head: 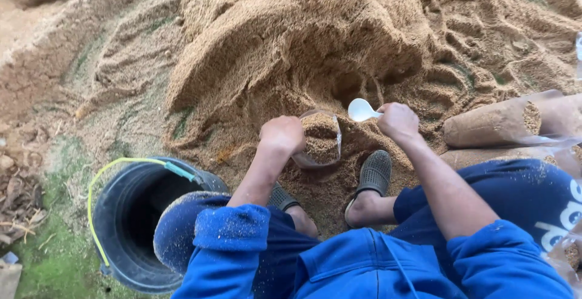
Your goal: Filling small plastic bags with grain from a large pile using a plastic spoon.
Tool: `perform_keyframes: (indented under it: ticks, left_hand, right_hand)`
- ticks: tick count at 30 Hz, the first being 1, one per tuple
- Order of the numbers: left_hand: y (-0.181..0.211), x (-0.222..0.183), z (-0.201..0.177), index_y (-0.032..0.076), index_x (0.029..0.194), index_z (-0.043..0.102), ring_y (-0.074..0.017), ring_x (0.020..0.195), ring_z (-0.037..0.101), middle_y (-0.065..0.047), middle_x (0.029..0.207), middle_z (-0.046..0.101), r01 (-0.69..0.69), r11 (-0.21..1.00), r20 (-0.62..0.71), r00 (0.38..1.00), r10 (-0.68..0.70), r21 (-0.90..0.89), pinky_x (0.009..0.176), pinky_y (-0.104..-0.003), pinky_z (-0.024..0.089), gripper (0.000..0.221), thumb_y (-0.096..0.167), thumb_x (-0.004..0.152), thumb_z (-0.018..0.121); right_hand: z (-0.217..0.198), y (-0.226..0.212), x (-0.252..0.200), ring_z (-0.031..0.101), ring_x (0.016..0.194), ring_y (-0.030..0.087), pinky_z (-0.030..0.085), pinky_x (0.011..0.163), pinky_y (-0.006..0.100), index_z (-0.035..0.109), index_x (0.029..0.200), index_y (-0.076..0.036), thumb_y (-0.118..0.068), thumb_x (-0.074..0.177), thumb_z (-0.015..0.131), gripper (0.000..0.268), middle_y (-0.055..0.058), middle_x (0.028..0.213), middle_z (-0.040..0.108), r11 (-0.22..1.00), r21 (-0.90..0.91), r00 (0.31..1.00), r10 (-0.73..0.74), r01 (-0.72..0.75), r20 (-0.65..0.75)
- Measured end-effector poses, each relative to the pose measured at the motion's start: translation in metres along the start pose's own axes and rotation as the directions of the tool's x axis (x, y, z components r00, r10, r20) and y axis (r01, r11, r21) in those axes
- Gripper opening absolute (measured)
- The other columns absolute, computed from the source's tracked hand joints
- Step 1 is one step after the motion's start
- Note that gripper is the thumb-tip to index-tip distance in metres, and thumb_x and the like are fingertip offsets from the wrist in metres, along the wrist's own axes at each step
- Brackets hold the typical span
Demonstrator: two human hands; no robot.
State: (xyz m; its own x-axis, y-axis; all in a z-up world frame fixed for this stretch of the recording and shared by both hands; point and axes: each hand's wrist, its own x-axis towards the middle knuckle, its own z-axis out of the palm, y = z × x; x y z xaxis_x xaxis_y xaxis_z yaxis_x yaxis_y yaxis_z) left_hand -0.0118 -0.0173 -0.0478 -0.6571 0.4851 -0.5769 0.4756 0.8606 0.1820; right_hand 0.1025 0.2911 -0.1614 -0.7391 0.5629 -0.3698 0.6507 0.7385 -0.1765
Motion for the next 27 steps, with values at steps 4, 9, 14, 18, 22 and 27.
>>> perform_keyframes:
  ticks: [4, 9, 14, 18, 22, 27]
  left_hand:
    - [0.004, -0.011, -0.012, 0.004, 0.108, 0.077, -0.0419, 0.101, 0.075, -0.018, 0.101, 0.078, 0.005, 1.000, 0.008, 1.000, -0.005, 0.015, 0.067, -0.071, 0.056, 0.033, 0.018, 0.093, 0.052]
    - [0.001, 0.016, 0.017, 0.001, 0.109, 0.077, -0.0420, 0.104, 0.074, -0.020, 0.104, 0.077, 0.004, 0.999, 0.014, 1.000, -0.005, 0.040, 0.068, -0.073, 0.055, 0.033, 0.017, 0.096, 0.051]
    - [0.009, -0.038, -0.040, -0.003, 0.114, 0.074, -0.0409, 0.112, 0.072, -0.022, 0.111, 0.077, 0.007, 0.999, 0.022, 1.000, -0.007, -0.031, 0.086, -0.062, 0.058, 0.039, 0.017, 0.096, 0.046]
    - [0.013, -0.050, -0.043, -0.005, 0.114, 0.074, -0.0401, 0.114, 0.071, -0.022, 0.112, 0.077, 0.005, 0.998, -0.017, 1.000, -0.006, -0.058, 0.091, -0.058, 0.059, 0.038, 0.015, 0.094, 0.048]
    - [0.002, -0.037, -0.025, -0.004, 0.107, 0.077, -0.0423, 0.112, 0.072, -0.025, 0.107, 0.077, -0.038, 0.993, -0.115, 0.993, 0.025, -0.112, 0.089, -0.059, 0.059, 0.035, 0.019, 0.089, 0.056]
    - [-0.009, -0.037, -0.019, -0.002, 0.101, 0.079, -0.0431, 0.109, 0.073, -0.027, 0.101, 0.077, 0.001, 0.985, -0.114, 0.993, -0.021, -0.172, 0.089, -0.055, 0.059, 0.034, 0.021, 0.086, 0.059]
  right_hand:
    - [0.006, -0.002, -0.008, 0.068, 0.114, 0.041, 0.054, 0.099, 0.054, 0.077, 0.120, -0.026, -0.024, 0.092, 0.053, 0.037, 0.018, 0.111, 0.076, 0.995, 0.092, 0.999, -0.032, 0.035, -0.039]
    - [-0.067, -0.078, -0.081, 0.063, 0.113, 0.050, 0.047, 0.101, 0.062, 0.075, 0.115, -0.010, -0.039, 0.101, 0.049, 0.042, 0.027, 0.110, 0.073, 0.929, 0.338, 0.989, -0.140, 0.148, -0.050]
    - [-0.132, -0.150, -0.153, 0.067, 0.111, 0.043, 0.047, 0.106, 0.053, 0.078, 0.096, -0.011, -0.062, 0.096, 0.050, 0.058, 0.025, 0.101, 0.075, 0.964, 0.200, 0.970, -0.203, 0.175, 0.131]
    - [-0.079, -0.125, -0.122, 0.076, 0.093, 0.033, 0.056, 0.093, 0.049, 0.076, 0.087, -0.015, -0.053, 0.100, 0.052, 0.047, 0.010, 0.078, 0.075, 0.956, 0.000, 0.952, -0.293, 0.294, 0.088]
    - [-0.093, -0.106, -0.101, 0.077, 0.090, 0.037, 0.058, 0.085, 0.050, 0.079, 0.087, -0.005, -0.034, 0.099, 0.041, 0.050, 0.019, 0.079, 0.076, 0.958, -0.162, 0.969, -0.245, 0.238, -0.024]
    - [-0.147, -0.136, -0.167, 0.071, 0.104, 0.044, 0.053, 0.092, 0.055, 0.068, 0.102, -0.007, -0.051, 0.094, 0.057, 0.045, 0.026, 0.098, 0.073, 0.961, 0.119, 0.968, -0.247, 0.250, -0.037]
